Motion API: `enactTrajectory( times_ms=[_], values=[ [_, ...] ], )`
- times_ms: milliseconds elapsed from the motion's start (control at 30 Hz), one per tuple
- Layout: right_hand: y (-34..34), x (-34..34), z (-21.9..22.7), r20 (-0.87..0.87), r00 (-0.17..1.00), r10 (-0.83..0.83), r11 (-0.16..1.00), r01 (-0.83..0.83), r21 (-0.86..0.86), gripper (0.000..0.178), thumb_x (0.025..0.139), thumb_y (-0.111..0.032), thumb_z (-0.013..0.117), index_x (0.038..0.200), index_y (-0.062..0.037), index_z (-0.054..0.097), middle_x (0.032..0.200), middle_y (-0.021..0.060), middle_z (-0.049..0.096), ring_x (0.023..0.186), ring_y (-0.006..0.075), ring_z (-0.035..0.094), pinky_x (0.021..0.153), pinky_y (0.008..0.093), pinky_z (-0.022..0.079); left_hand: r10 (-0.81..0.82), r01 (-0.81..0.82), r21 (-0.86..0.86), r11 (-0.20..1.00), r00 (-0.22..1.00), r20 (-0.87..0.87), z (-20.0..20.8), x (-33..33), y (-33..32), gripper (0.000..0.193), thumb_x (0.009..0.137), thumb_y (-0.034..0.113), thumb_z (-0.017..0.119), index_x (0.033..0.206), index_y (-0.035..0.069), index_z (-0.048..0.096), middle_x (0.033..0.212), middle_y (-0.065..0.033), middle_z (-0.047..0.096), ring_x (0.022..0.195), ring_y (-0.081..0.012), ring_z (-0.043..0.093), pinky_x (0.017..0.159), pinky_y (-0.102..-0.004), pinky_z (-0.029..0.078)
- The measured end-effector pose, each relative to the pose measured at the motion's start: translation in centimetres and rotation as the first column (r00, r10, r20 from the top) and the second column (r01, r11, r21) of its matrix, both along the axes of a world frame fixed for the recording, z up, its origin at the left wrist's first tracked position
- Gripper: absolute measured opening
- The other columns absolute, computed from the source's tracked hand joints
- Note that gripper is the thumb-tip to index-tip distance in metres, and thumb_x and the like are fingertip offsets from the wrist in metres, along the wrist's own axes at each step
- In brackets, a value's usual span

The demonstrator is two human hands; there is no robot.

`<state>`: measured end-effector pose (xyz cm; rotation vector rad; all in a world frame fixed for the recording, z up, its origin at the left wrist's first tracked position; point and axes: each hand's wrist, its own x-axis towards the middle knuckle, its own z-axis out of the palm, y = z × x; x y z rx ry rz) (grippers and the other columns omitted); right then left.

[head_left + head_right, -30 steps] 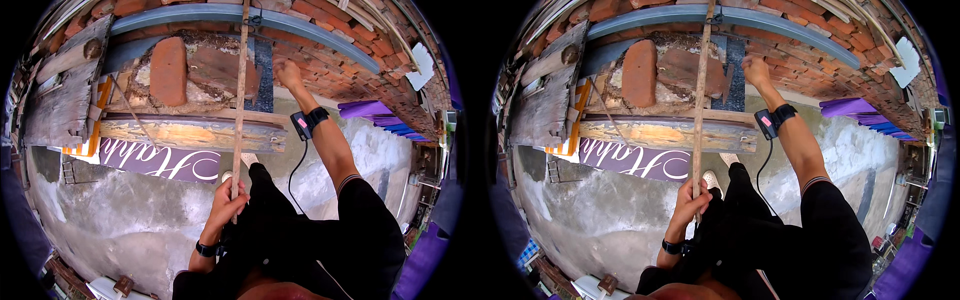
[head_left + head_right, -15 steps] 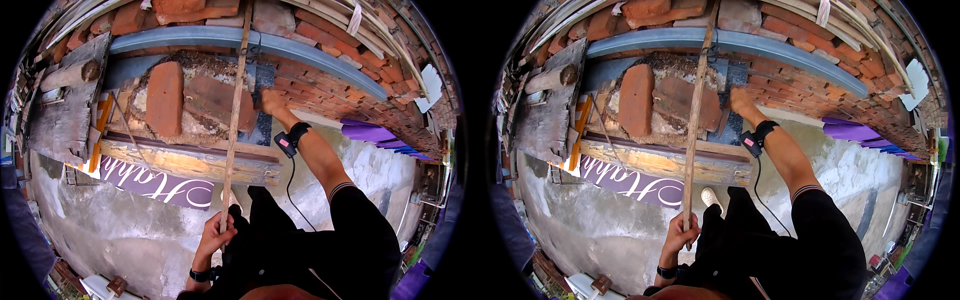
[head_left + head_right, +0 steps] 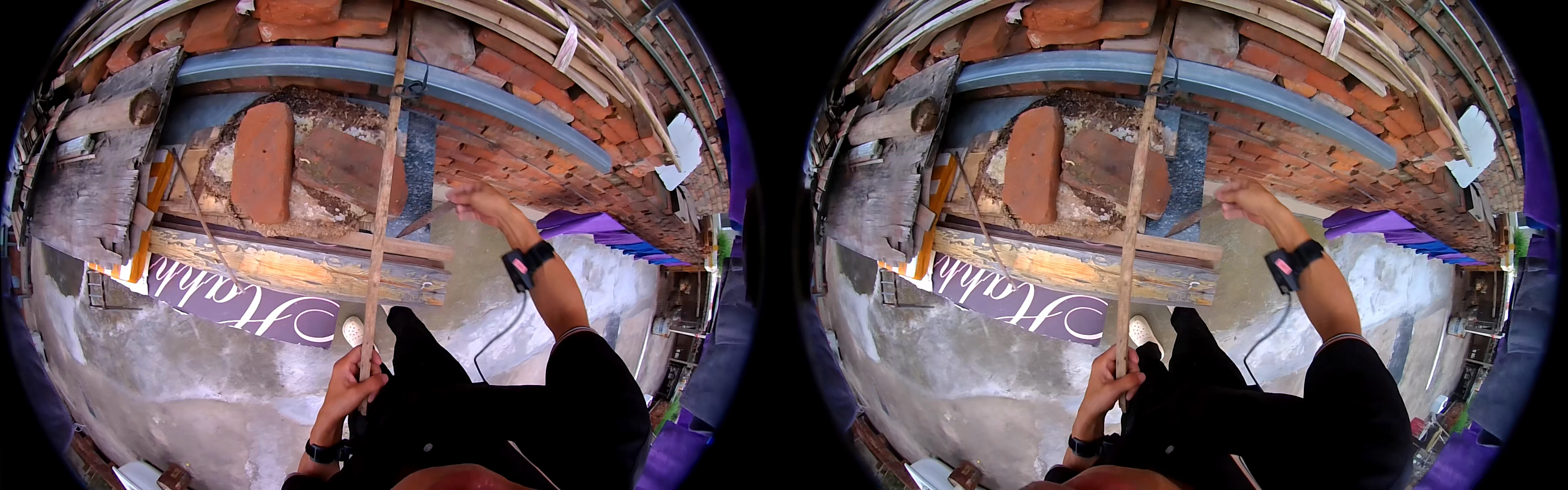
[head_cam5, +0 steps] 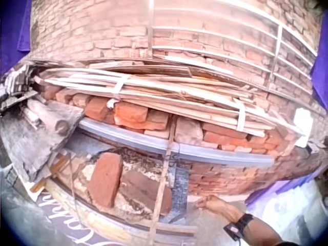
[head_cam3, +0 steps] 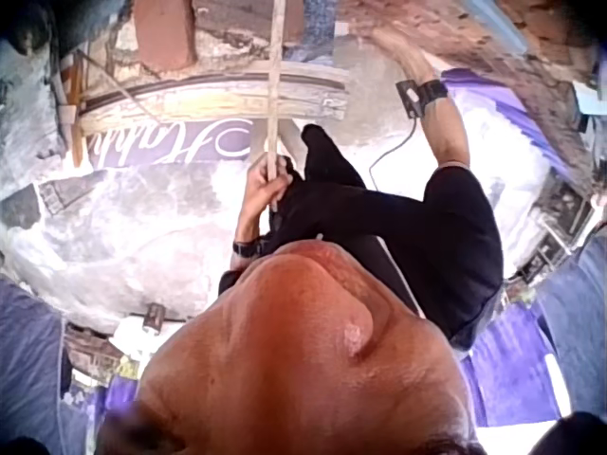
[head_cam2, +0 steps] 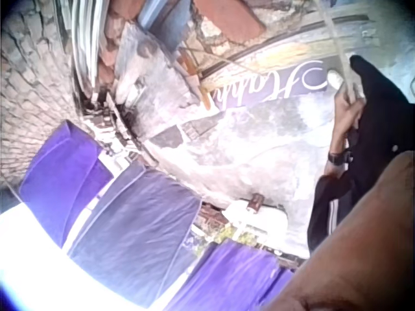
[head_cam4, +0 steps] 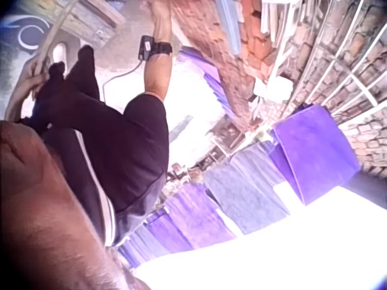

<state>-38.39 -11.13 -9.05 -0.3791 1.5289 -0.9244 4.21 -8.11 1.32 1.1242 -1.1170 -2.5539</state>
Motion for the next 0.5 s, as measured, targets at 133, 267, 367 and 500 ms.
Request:
enactTrajectory(
  times_ms=[133,267,367,500],
  values=[
    [6.7,-1.5,3.3,0.375,0.924,-0.070,0.996,0.040,0.085,0.013,0.090,-0.008,0.056,0.099,0.0011,0.057,0.080,0.0028,0.055,0.063,0.0082,0.053,0.061,0.0199,0.049,-0.016,0.016,0.002,1.000,1.000,-0.023,-0.3,-0.1,0.0,0.026,0.074,-0.007,0.061,0.093,0.003,0.048,0.061,0.0006,0.048,0.045,-0.0064,0.045,0.042,-0.0199,0.033],
    [11.8,0.0,7.9,0.448,0.863,-0.233,0.972,0.189,0.140,0.009,0.092,-0.010,0.054,0.093,-0.0012,0.055,0.080,0.0035,0.053,0.059,0.0054,0.046,0.055,0.0184,0.042,-0.007,0.008,0.005,1.000,0.998,-0.070,-0.9,-0.2,0.1,0.025,0.075,-0.007,0.061,0.094,0.003,0.048,0.061,0.0009,0.048,0.046,-0.0060,0.045,0.043,-0.0197,0.033],
    [13.6,0.9,11.5,0.438,0.856,-0.273,0.958,0.286,0.039,0.010,0.093,-0.012,0.052,0.092,-0.0019,0.053,0.080,0.0027,0.053,0.056,0.0028,0.041,0.050,0.0170,0.037,0.026,-0.025,0.008,1.000,0.996,-0.091,-1.2,-0.2,0.3,0.025,0.074,-0.008,0.061,0.092,0.003,0.048,0.059,-0.0004,0.049,0.042,-0.0074,0.045,0.040,-0.0205,0.033],
    [11.8,0.5,15.9,0.293,0.927,-0.233,0.922,0.307,-0.237,0.011,0.094,-0.013,0.048,0.094,-0.0023,0.051,0.081,0.0005,0.052,0.053,0.0010,0.035,0.044,0.0159,0.031,0.022,-0.019,0.024,1.000,0.994,-0.104,-1.2,-0.2,0.2,0.025,0.075,-0.008,0.061,0.092,0.002,0.048,0.060,-0.0008,0.049,0.043,-0.0074,0.045,0.041,-0.0206,0.034]
  ],
)
